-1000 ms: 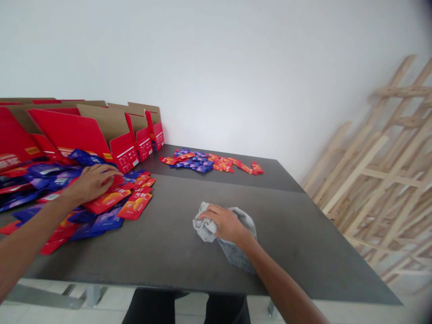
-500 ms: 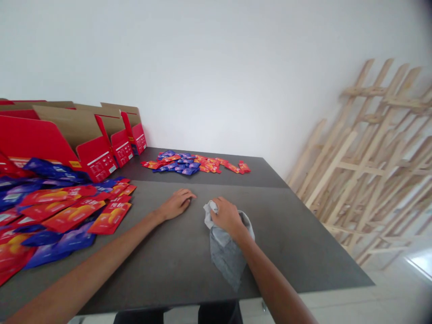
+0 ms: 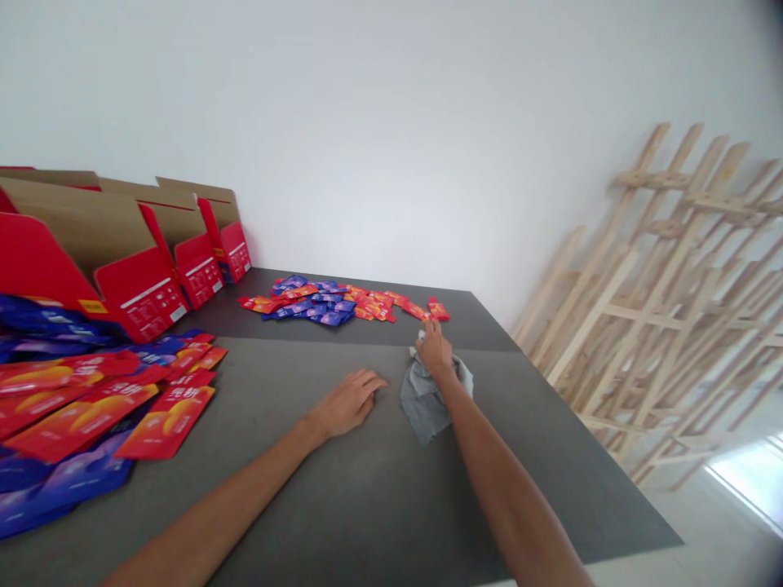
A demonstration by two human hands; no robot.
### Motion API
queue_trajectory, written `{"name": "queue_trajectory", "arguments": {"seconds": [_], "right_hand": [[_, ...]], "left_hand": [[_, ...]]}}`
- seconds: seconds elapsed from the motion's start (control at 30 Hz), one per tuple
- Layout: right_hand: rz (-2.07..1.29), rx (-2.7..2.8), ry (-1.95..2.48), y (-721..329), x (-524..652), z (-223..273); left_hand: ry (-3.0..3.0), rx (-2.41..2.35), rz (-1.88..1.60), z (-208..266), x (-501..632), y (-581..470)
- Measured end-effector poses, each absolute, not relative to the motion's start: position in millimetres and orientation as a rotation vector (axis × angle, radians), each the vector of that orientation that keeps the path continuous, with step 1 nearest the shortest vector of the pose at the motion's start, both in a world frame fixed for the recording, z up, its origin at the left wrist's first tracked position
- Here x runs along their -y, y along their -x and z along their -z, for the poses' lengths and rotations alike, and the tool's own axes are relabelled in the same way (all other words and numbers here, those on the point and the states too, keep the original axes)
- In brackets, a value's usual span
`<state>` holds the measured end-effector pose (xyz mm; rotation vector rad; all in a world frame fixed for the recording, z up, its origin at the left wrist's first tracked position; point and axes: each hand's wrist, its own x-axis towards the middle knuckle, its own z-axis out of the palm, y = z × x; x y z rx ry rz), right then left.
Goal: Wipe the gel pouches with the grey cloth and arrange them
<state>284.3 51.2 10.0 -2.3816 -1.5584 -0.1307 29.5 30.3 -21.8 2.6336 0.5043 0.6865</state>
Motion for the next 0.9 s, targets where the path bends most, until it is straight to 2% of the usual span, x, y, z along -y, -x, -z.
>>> {"name": "queue_trajectory", "arguments": {"seconds": [0.43, 0.9], "right_hand": [[-0.173, 1.592, 2.461, -324.1, -139.9, 0.8], [-0.02, 1.123, 2.548, -299.4, -134.6, 10.2]], "left_hand": [[-2.687, -0.54, -0.621, 22.8, -26.7, -30.5], [-2.696, -0.553, -0.613, 21.1, -26.8, -31.4]]}}
